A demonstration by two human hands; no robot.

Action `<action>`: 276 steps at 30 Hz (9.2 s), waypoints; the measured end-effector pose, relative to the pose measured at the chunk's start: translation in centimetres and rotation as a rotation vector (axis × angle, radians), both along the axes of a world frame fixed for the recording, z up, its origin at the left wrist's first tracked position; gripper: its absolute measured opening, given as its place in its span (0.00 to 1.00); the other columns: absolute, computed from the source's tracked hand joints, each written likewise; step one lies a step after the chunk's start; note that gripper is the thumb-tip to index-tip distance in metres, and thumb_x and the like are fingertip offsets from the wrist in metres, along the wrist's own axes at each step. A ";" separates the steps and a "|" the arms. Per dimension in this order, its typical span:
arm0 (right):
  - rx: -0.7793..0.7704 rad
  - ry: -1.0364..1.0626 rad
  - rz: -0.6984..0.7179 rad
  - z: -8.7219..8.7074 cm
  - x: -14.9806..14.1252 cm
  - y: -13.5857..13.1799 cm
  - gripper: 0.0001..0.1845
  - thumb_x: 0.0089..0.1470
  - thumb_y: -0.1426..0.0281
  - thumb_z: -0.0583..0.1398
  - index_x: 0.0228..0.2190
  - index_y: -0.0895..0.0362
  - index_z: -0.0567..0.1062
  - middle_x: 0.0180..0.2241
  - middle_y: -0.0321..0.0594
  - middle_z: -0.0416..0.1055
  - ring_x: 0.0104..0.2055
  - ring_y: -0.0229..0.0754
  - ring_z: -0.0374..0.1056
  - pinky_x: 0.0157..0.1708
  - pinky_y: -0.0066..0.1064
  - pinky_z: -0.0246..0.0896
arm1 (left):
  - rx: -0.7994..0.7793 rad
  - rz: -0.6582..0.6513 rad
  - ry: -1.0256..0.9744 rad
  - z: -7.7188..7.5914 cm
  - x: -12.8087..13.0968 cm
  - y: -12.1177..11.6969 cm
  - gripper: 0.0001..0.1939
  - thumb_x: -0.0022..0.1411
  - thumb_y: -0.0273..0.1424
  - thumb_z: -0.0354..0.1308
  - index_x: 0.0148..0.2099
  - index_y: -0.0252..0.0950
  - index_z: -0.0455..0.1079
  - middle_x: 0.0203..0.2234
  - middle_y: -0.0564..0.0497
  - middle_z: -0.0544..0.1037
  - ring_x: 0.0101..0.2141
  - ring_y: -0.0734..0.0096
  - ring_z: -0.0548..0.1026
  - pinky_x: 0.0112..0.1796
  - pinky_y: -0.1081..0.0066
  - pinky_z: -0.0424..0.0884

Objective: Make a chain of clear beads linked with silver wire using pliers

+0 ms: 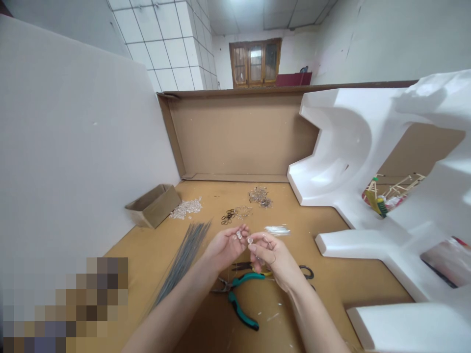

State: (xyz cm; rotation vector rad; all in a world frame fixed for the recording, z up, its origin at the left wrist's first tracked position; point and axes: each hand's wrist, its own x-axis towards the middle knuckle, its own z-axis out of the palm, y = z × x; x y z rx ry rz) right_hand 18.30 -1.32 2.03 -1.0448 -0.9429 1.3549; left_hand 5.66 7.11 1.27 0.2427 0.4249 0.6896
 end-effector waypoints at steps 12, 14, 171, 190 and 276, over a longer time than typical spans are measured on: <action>-0.060 -0.227 0.040 -0.4 1.0 0.2 0.20 0.46 0.58 0.61 0.38 0.58 0.73 0.17 0.31 0.66 0.13 0.30 0.60 0.15 0.24 0.52 | 0.420 -0.159 -0.002 0.8 -0.8 -0.3 0.14 0.62 0.34 0.49 0.41 0.28 0.68 0.10 0.61 0.54 0.10 0.86 0.46 0.12 0.81 0.43; -0.072 -0.233 0.106 -0.2 1.0 -0.1 0.20 0.47 0.57 0.60 0.37 0.59 0.74 0.17 0.31 0.66 0.13 0.30 0.59 0.15 0.24 0.52 | 0.506 -0.207 0.025 0.8 -1.0 -0.3 0.17 0.63 0.37 0.47 0.41 0.28 0.69 0.08 0.62 0.49 0.10 0.85 0.42 0.12 0.80 0.40; 0.010 -0.186 0.201 1.4 -0.4 -1.2 0.17 0.52 0.58 0.56 0.38 0.58 0.68 0.14 0.28 0.63 0.11 0.27 0.48 0.13 0.22 0.39 | 0.563 -0.039 0.017 2.3 -1.0 -2.3 0.08 0.58 0.25 0.53 0.42 0.30 0.67 0.45 0.41 0.73 0.47 0.67 0.70 0.51 0.67 0.60; 0.008 -0.187 0.141 0.9 -0.4 -0.8 0.18 0.52 0.58 0.57 0.38 0.58 0.67 0.14 0.27 0.62 0.10 0.27 0.49 0.13 0.22 0.39 | 0.613 0.057 0.064 2.1 -0.5 -3.0 0.14 0.56 0.28 0.56 0.46 0.31 0.66 0.47 0.40 0.71 0.49 0.60 0.68 0.52 0.61 0.58; -0.141 0.530 0.249 1.0 -2.0 -1.3 0.22 0.52 0.51 0.52 0.23 0.57 0.62 0.11 0.23 0.46 0.12 0.26 0.33 0.11 0.18 0.27 | 1.587 0.079 0.722 4.1 -2.6 -3.9 0.11 0.57 0.30 0.54 0.44 0.37 0.68 0.43 0.46 0.70 0.45 0.66 0.67 0.48 0.64 0.62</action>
